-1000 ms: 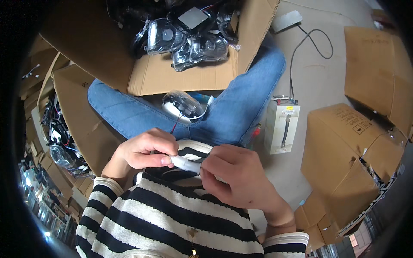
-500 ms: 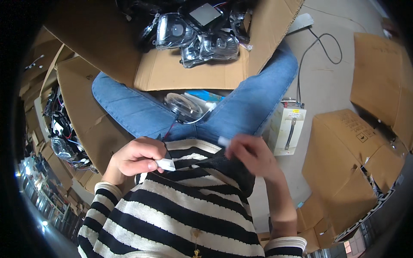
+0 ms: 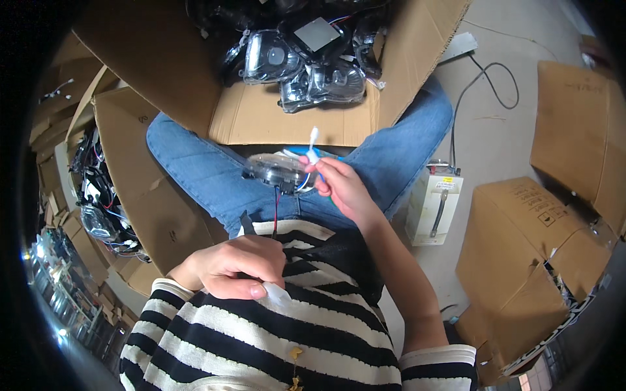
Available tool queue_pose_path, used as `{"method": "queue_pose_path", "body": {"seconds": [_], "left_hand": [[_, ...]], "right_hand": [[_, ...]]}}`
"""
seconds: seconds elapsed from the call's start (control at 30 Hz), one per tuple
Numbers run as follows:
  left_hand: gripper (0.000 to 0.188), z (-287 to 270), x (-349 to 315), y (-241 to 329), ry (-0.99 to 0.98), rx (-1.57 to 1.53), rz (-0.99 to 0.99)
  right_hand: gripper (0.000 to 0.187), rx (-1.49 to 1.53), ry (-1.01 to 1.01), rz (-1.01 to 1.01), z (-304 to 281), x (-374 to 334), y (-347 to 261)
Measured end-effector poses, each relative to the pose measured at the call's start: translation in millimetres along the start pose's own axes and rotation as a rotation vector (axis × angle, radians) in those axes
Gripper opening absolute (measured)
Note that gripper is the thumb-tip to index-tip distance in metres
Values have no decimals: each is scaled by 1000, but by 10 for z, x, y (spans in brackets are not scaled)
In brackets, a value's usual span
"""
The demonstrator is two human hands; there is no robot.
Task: The person sits on the floor and repeatedly picks up small black electronic components from a cardboard box. They connect white plastic connectors to the wires on each component and then place the assembled unit into a second box.
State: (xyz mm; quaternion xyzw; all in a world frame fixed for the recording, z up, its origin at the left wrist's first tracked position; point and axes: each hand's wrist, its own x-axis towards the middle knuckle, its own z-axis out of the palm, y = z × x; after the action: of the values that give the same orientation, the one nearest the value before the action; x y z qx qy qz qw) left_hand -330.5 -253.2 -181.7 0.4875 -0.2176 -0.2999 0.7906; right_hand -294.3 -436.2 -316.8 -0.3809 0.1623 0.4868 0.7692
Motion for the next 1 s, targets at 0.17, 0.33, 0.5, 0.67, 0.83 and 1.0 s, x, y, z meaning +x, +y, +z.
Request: {"method": "queue_pose_path", "body": {"seconds": [0.17,0.33,0.5,0.67,0.83,1.0], "left_hand": [[9,-42,-4,-11,236,8,-114],[23,-230,136,-219,726,155,-386],[25,-235,151,-315,449,193,-225],[18,-267,191,-343,293,4,-103],[13,-207,134,-330,414,92,-36],[14,-234,56,-224,352,223,-146]], "right_hand": [[21,-107,-120,-182,199,-129,-218],[17,-307,-87,-261,414,-501,-200],[15,-497,-52,-382,479,-652,-268],[12,-581,-174,-380,452,-737,-339],[7,-689,-44,-500,562,-881,-411],[10,-843,-64,-615,676,-1080,-598]]}}
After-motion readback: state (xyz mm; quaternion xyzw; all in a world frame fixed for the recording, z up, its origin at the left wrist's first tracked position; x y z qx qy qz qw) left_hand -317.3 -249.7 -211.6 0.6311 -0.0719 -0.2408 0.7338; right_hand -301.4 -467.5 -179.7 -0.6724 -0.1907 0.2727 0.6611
